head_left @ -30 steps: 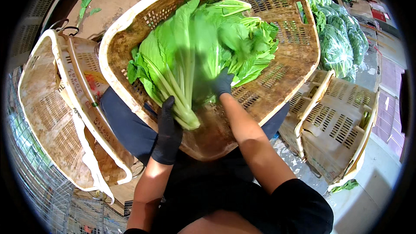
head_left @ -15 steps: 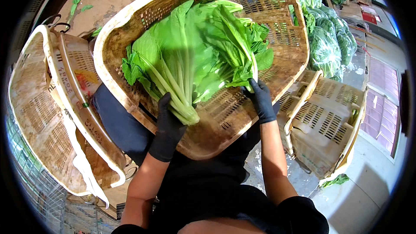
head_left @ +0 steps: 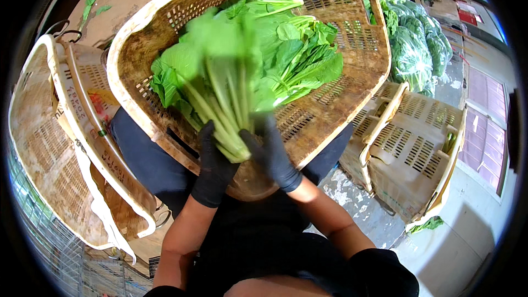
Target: The person sorts leafy green vegetables by hand, picking them from a large basket and arranging them into smaller baskets. The person handles the vegetables one by one, placing them into different containers.
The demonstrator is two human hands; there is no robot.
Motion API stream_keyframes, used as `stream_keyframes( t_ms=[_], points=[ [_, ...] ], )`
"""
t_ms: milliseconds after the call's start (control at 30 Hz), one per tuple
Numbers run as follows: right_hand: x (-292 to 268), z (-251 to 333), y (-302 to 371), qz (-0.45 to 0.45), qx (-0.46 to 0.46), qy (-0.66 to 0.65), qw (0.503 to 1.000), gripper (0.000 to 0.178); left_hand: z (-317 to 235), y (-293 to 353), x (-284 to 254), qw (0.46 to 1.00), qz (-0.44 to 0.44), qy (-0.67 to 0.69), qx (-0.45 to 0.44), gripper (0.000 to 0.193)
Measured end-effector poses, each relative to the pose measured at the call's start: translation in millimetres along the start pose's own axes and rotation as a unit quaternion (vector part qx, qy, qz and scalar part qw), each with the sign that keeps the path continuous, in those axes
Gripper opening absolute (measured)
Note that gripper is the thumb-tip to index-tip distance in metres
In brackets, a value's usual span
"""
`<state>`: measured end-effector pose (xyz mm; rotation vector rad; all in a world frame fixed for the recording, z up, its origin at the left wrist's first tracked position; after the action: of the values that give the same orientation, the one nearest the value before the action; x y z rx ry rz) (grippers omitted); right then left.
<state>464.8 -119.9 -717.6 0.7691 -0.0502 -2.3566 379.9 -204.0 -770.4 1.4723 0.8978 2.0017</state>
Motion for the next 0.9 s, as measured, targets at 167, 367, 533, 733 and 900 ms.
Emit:
stream_keyframes(
  t_ms=[167, 367, 533, 733, 900],
  points=[
    [-17.6, 3.3, -9.1, 0.158, 0.070, -0.007, 0.985, 0.032, -1.0, -0.9, 5.9, 0.998, 0.062, 0.012, -0.021, 0.060],
    [-56.8, -61.0, -44.0, 0.202, 0.003, 0.040, 0.979, 0.022, -1.7, -4.6, -0.5, 1.000, 0.029, -0.004, -0.008, 0.052],
    [-42.5, -203.4, -74.1, 0.291, -0.255, 0.498, 0.776, 0.029, 4.0, -10.8, 3.5, 0.999, 0.042, -0.007, -0.033, 0.049],
    [-55.7, -203.1, -99.1, 0.358, -0.245, 0.570, 0.698, 0.043, 5.5, -14.4, 0.8, 0.999, 0.041, -0.028, -0.010, 0.052],
    [-167.2, -50.7, -117.7, 0.113, -0.175, 0.221, 0.953, 0.068, 3.3, -4.5, 10.2, 0.997, 0.076, -0.003, -0.010, 0.056]
  ],
)
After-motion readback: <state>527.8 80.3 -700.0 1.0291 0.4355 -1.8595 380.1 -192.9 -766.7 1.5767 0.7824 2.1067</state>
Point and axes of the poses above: each hand's wrist, its own y-axis away from the middle knuckle, its own x-axis out of the palm, z = x × y, the point moved 3 cm from there along -y, towards the middle knuckle, and after that the axes turned 1 degree about -y, right-handed, at the moved point
